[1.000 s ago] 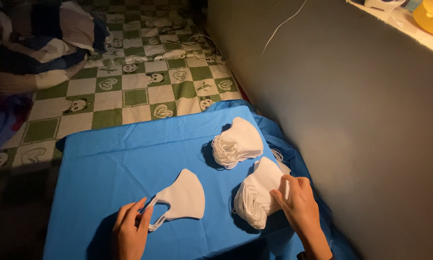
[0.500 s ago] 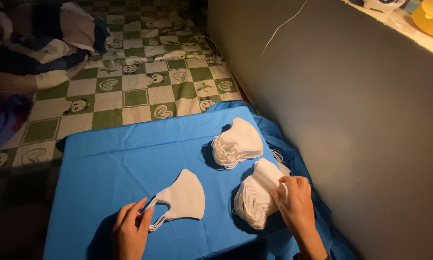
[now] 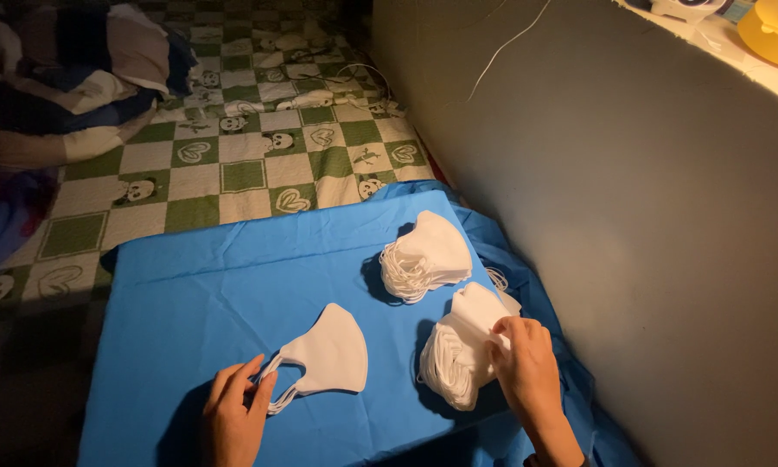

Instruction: The person is picking up white face masks from a pile, unfolding them, and stacking them neatly on a blue cloth-covered table.

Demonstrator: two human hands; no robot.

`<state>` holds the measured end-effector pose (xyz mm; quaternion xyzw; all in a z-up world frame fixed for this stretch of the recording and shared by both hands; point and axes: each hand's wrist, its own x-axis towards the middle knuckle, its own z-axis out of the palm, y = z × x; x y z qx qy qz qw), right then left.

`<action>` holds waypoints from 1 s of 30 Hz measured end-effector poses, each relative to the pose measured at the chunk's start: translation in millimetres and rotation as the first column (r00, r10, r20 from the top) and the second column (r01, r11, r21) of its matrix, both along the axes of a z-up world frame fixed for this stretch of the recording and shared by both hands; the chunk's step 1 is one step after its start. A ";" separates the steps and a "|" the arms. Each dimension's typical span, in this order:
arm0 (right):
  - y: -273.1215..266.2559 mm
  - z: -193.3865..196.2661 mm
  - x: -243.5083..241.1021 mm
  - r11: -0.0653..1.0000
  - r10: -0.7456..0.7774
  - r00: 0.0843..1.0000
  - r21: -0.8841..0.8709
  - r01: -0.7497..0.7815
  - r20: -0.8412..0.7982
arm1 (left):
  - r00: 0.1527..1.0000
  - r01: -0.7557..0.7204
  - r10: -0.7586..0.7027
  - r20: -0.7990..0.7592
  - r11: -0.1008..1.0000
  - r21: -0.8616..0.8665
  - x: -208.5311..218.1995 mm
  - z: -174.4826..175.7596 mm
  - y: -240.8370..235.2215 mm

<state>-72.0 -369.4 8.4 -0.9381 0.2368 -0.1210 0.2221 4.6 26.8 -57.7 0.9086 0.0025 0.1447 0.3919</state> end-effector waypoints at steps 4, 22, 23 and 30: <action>6.0 15.8 0.8 0.997 0.000 1.000 0.073 0.000 0.000 | 1.000 -0.002 0.002 -0.006 1.000 -0.001 0.9 0.0 -0.2; 44.7 72.9 -41.1 0.861 0.388 0.752 0.082 -0.502 0.533 | 0.905 0.202 -0.149 0.398 0.975 -0.094 -14.1 62.6 -37.2; 49.4 71.7 -43.7 0.803 0.387 0.733 0.187 -0.566 0.559 | 0.878 0.346 -0.275 0.392 0.930 -0.124 -16.0 72.7 -43.6; 85.2 57.0 -33.7 0.549 0.359 0.694 0.461 -0.698 0.624 | 0.780 0.123 -0.553 -0.293 0.594 -0.795 -26.1 69.8 -62.8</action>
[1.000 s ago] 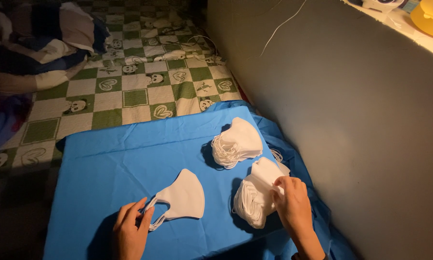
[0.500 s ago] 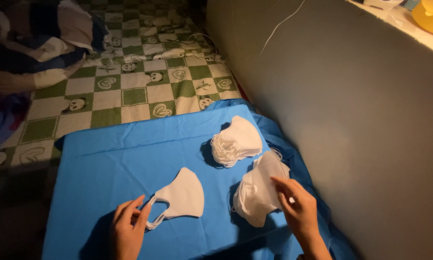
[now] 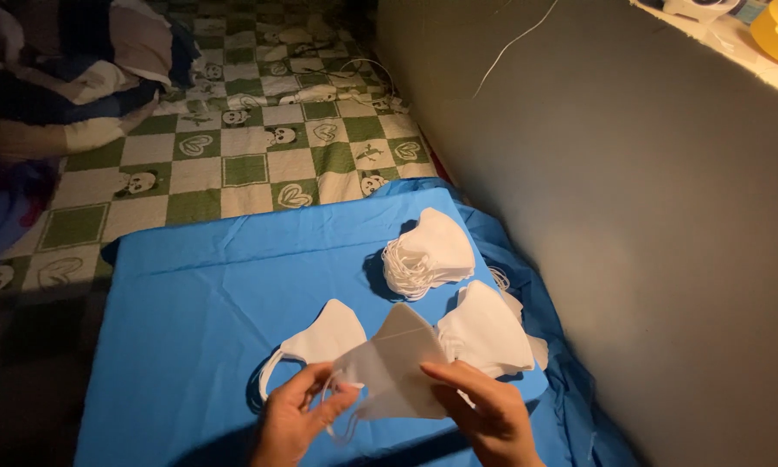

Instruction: The person is picking up white face masks from a pile, unfolding them, and stacking them neatly on a blue cloth-covered table.

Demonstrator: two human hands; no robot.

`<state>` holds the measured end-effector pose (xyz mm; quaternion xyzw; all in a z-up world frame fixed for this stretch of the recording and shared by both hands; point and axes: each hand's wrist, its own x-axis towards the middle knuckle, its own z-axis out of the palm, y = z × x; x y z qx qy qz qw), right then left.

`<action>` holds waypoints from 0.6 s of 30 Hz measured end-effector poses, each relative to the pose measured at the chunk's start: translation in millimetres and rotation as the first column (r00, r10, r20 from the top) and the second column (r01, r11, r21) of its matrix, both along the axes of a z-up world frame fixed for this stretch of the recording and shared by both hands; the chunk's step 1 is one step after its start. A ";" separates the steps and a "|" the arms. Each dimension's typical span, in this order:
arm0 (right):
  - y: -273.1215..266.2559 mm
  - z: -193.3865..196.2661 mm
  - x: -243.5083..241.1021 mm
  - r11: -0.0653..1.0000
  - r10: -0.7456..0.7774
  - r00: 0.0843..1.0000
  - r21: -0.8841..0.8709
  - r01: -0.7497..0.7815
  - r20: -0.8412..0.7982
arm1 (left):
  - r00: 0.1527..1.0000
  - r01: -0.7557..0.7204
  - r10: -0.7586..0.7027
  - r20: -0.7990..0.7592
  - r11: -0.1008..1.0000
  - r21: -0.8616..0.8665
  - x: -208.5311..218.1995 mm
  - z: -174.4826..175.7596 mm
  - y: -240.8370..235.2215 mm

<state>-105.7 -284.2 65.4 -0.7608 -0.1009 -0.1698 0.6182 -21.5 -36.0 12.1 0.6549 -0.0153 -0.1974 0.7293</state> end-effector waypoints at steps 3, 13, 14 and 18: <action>8.4 -4.5 5.1 0.997 -0.013 0.995 0.069 0.020 -0.103 | 0.988 -0.145 0.142 0.052 0.988 0.061 4.2 -34.7 18.6; 21.6 -35.1 34.0 0.998 -0.002 0.998 -0.056 -0.002 -0.057 | 0.954 -0.267 0.215 0.207 0.925 0.271 8.5 1.9 33.4; 23.8 -41.6 38.6 1.000 -0.004 0.996 -0.029 0.001 -0.088 | 0.908 -0.321 0.184 0.376 0.882 0.345 9.7 0.6 36.5; 28.0 -73.9 60.9 0.962 -0.072 0.994 -0.268 0.049 -0.077 | 0.704 -0.475 0.057 0.708 0.779 0.409 16.5 -2.0 46.1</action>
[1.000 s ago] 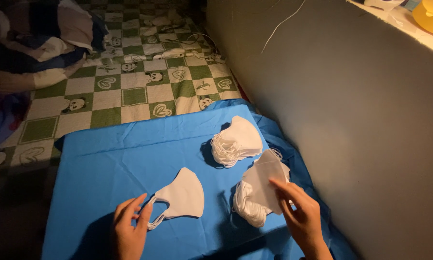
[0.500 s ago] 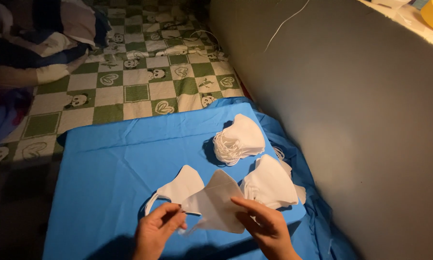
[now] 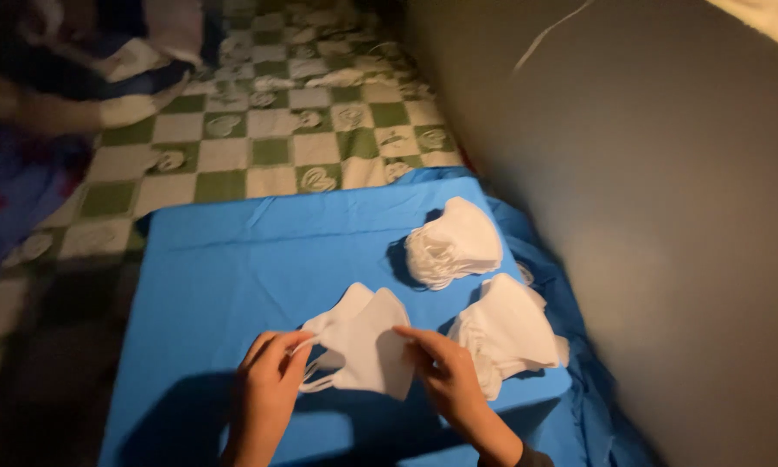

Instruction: The person is picking up white face masks from a pile, unfolding them, and stacking them neatly on a blue cloth-covered table.

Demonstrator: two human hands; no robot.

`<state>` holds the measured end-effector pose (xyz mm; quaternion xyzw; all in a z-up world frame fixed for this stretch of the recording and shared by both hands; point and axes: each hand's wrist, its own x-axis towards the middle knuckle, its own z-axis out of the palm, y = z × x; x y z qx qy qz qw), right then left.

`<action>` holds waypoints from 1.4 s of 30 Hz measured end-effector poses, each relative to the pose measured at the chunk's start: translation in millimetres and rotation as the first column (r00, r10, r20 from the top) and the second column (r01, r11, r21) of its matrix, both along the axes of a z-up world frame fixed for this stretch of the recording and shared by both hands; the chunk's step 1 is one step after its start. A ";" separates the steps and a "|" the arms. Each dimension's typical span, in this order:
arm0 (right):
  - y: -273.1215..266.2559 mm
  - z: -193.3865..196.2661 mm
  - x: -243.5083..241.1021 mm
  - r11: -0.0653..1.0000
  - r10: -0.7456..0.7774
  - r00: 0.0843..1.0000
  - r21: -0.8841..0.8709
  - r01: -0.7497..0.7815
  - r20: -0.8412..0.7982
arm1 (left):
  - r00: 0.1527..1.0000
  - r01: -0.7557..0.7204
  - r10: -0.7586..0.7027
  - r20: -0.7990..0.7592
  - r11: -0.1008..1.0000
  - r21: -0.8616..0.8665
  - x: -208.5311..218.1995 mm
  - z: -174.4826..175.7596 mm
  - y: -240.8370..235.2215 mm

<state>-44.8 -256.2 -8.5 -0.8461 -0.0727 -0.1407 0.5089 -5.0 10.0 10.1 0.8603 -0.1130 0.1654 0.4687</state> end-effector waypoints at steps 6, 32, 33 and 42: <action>21.1 -12.3 21.4 0.991 -0.087 0.990 -0.115 0.073 -0.113 | 0.999 -0.027 0.028 -0.015 0.997 0.078 10.9 -16.7 10.2; 27.9 -66.4 60.0 0.804 -0.130 0.991 -0.581 0.130 0.041 | 0.987 -0.067 0.095 -0.129 0.977 0.204 17.8 -53.0 17.9; 29.3 -64.1 59.7 0.804 -0.145 0.989 -0.579 0.135 0.030 | 0.984 -0.073 0.102 -0.145 0.979 0.192 17.4 -50.7 17.6; 29.0 -69.3 60.2 0.796 -0.194 0.981 -0.581 0.169 0.020 | 0.961 -0.069 0.114 -0.251 0.981 0.182 22.8 -49.7 21.5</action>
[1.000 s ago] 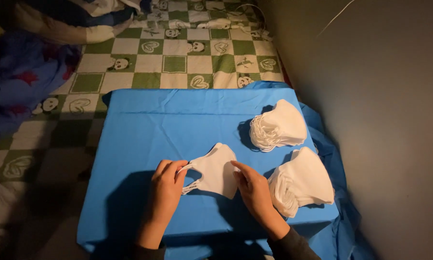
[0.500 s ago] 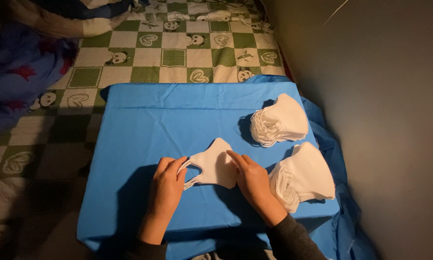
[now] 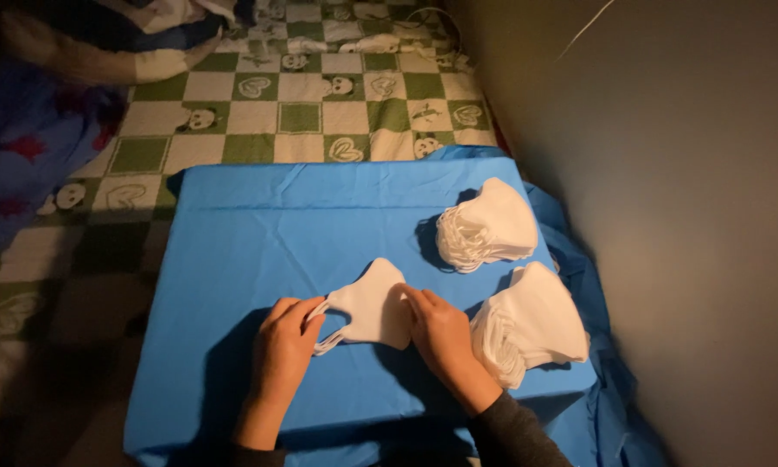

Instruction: The person is picking up white face masks from a pile, unfolding them, and stacking them neatly on a blue cloth-covered table.

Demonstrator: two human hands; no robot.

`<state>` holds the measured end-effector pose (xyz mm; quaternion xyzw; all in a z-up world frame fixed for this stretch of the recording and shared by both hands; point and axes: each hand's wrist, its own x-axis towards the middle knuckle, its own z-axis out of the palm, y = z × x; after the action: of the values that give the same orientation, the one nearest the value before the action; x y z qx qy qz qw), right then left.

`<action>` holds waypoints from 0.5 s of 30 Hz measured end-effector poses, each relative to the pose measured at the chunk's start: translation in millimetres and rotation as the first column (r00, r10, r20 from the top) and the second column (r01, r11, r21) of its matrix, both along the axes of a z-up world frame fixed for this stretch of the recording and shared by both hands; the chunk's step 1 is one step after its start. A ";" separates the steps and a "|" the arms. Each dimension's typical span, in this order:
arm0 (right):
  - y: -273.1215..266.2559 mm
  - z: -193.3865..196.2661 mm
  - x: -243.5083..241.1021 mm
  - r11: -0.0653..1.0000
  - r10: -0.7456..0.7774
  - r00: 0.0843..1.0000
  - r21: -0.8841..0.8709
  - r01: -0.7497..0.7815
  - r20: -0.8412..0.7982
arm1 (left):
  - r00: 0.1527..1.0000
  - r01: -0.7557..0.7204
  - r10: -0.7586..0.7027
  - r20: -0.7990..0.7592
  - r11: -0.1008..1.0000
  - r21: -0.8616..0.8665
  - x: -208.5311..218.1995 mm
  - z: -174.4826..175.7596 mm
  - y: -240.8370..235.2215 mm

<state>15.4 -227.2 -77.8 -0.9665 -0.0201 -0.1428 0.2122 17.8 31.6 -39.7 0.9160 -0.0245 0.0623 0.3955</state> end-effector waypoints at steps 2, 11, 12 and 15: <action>3.1 4.7 -1.8 1.000 0.001 1.000 -0.031 -0.001 0.003 | 1.000 -0.002 0.002 0.012 1.000 -0.001 1.5 -2.4 1.5; -23.3 65.7 -46.8 0.990 0.103 0.993 0.093 -0.108 0.056 | 0.992 -0.109 0.111 0.058 0.993 -0.040 -7.2 -15.4 -5.2; -31.5 74.0 -60.3 0.983 0.084 0.981 0.149 -0.111 0.175 | 0.984 -0.173 0.175 0.036 0.984 -0.050 -13.5 -16.1 -5.6; -72.4 107.5 -77.0 0.845 -0.355 0.903 0.329 0.420 -0.241 | 0.957 -0.101 0.143 0.251 0.979 -0.175 -19.0 -27.6 -2.5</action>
<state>-61.6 -299.7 29.7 -0.9006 0.2219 -0.1009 0.3597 -1.2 29.1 -67.3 0.8646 -0.0147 0.2092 0.4565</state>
